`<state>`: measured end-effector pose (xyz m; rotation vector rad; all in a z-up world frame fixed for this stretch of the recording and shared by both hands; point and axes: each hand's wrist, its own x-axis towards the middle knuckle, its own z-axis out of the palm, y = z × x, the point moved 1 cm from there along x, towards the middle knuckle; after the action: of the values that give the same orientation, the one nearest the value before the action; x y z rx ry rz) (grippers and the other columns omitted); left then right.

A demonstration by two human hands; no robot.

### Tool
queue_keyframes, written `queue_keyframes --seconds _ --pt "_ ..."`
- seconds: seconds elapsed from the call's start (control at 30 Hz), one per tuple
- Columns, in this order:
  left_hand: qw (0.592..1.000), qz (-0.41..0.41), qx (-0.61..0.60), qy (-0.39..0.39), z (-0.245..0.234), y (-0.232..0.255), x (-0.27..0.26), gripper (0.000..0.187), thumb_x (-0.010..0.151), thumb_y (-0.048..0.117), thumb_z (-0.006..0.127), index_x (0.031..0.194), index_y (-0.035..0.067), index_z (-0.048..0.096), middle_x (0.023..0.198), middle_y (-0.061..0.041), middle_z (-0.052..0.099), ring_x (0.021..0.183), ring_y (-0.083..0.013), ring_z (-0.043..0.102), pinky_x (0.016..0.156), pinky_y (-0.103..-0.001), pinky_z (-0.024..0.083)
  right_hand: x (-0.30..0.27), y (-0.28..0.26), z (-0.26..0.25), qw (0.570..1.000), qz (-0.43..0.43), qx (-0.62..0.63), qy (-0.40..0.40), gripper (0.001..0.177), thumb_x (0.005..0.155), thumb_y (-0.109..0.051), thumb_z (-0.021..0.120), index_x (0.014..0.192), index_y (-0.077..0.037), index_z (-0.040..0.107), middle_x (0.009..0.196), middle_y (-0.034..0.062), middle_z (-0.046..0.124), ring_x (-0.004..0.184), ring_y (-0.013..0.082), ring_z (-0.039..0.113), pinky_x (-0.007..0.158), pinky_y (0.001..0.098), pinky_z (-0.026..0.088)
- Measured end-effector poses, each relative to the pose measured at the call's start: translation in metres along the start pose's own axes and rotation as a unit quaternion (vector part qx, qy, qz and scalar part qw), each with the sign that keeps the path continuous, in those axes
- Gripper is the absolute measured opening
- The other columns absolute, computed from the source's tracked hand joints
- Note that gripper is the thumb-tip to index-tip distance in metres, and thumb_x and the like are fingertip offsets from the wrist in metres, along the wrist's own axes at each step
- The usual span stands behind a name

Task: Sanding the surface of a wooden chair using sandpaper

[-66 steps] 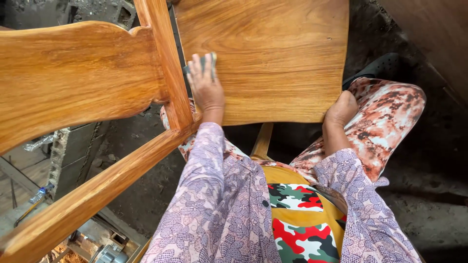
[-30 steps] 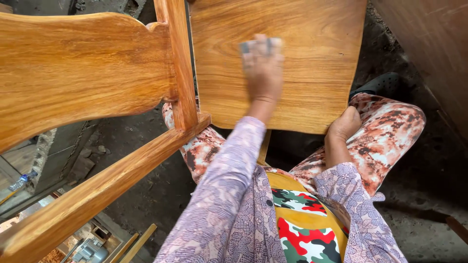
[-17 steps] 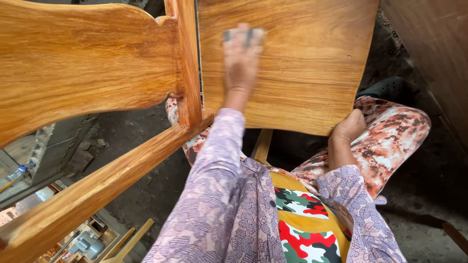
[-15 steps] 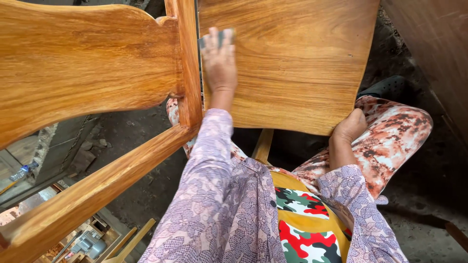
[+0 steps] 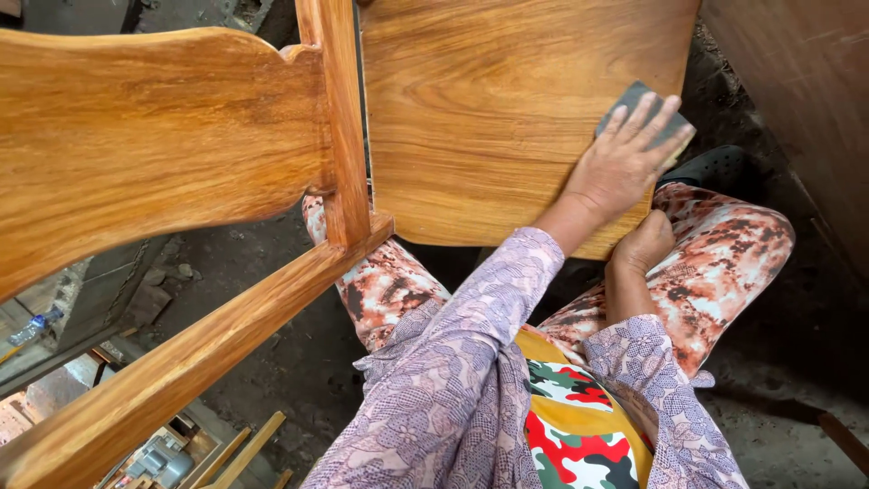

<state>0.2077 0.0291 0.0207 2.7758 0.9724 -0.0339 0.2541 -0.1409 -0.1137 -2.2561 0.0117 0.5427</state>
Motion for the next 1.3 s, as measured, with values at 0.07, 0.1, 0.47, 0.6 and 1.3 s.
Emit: queue_keyframes --seconds 0.07,0.1,0.47,0.6,1.3 --pt "0.998 0.053 0.006 -0.033 -0.015 -0.021 0.004 0.056 0.107 0.030 0.060 0.158 0.037 0.039 0.166 -0.004 0.019 0.158 -0.0300 0.026 0.132 -0.050 0.030 -0.008 -0.019 -0.001 0.999 0.034 0.036 0.007 0.022 0.083 -0.022 0.045 0.065 -0.013 0.053 0.071 -0.0078 0.048 0.069 0.0116 0.040 0.057 0.0375 0.040" --pt "0.992 0.103 0.013 -0.067 -0.022 -0.030 0.004 0.058 0.109 0.024 0.059 0.160 0.037 0.034 0.166 -0.006 0.018 0.156 -0.0321 0.022 0.130 -0.050 0.026 -0.014 -0.026 -0.003 0.995 0.069 0.071 0.012 0.021 0.080 -0.023 0.046 0.065 -0.013 0.057 0.069 -0.0060 0.051 0.066 0.0106 0.042 0.054 0.0350 0.041" --pt "0.917 -0.374 0.012 0.137 -0.030 -0.267 -0.087 0.045 0.112 0.032 0.054 0.155 0.038 0.041 0.168 -0.004 0.024 0.159 -0.0346 0.022 0.131 -0.051 0.026 -0.029 -0.059 -0.011 0.989 0.112 0.092 0.017 0.015 0.076 -0.022 0.048 0.062 -0.016 0.048 0.070 -0.0087 0.048 0.067 0.0097 0.041 0.055 0.0331 0.039" --pt "0.917 -0.378 0.056 0.118 -0.020 -0.208 -0.049 0.063 0.108 0.030 0.054 0.162 0.039 0.024 0.173 0.002 0.021 0.161 -0.0424 0.021 0.128 -0.052 0.040 -0.033 -0.066 -0.012 0.989 0.108 0.095 0.020 0.015 0.076 -0.022 0.048 0.062 -0.015 0.048 0.069 -0.0090 0.047 0.067 0.0093 0.041 0.054 0.0330 0.038" --pt "0.934 -0.308 -0.023 0.181 -0.023 -0.321 -0.078 0.042 0.116 0.028 0.049 0.158 0.031 0.044 0.169 -0.001 0.018 0.159 -0.0349 0.023 0.132 -0.044 0.037 -0.027 -0.055 -0.010 0.991 0.111 0.069 0.031 0.017 0.075 -0.023 0.048 0.063 -0.013 0.056 0.070 -0.0073 0.053 0.068 0.0118 0.044 0.056 0.0351 0.041"
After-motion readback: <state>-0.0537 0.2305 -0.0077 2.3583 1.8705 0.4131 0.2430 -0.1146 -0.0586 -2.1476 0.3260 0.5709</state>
